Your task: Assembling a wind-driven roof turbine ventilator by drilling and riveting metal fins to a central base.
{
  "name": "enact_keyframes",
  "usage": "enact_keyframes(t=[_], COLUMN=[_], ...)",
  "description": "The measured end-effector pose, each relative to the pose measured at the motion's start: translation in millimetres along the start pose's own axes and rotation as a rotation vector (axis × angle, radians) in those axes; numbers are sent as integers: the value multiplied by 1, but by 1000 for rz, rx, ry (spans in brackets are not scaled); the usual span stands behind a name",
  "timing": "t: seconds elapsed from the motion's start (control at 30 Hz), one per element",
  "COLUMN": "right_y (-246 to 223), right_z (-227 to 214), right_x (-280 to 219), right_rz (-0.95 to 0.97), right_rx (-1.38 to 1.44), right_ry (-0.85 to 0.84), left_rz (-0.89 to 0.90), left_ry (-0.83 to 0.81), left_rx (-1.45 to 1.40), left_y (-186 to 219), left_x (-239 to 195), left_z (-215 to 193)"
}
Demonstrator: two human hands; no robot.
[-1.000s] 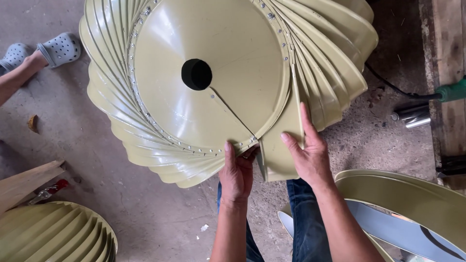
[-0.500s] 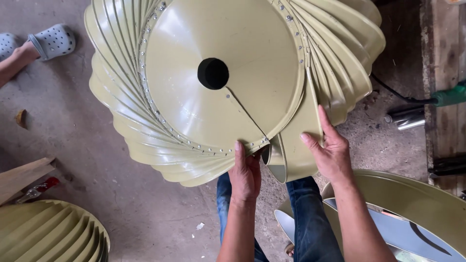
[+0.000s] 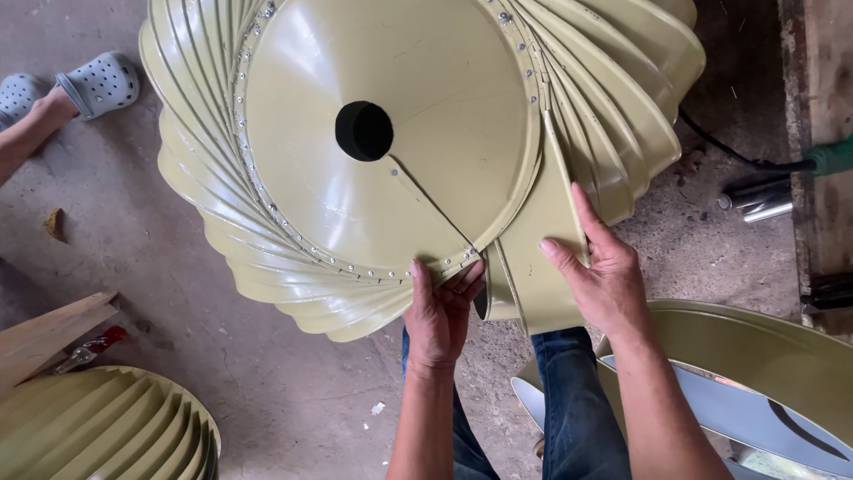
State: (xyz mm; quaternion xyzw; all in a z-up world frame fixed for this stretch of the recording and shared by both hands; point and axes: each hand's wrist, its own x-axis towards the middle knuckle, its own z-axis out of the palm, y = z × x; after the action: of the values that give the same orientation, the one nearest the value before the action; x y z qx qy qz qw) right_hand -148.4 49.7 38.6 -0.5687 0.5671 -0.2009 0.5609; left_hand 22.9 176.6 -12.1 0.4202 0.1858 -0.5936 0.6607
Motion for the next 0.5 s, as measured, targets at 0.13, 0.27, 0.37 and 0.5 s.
enact_keyframes(t=[0.13, 0.27, 0.37, 0.5], right_y=[3, 4, 4, 0], right_z=[-1, -1, -3, 1], right_x=[2, 1, 3, -1], right_rz=[43, 76, 93, 45], right_rx=[-36, -10, 95, -17], right_ry=[3, -2, -14, -5], left_rz=[-44, -52, -52, -36], left_ry=[9, -31, -51, -59], left_rx=[-6, -10, -5, -6], left_y=[0, 1, 2, 1], left_x=[1, -1, -1, 0], left_z=[-4, -4, -1, -3])
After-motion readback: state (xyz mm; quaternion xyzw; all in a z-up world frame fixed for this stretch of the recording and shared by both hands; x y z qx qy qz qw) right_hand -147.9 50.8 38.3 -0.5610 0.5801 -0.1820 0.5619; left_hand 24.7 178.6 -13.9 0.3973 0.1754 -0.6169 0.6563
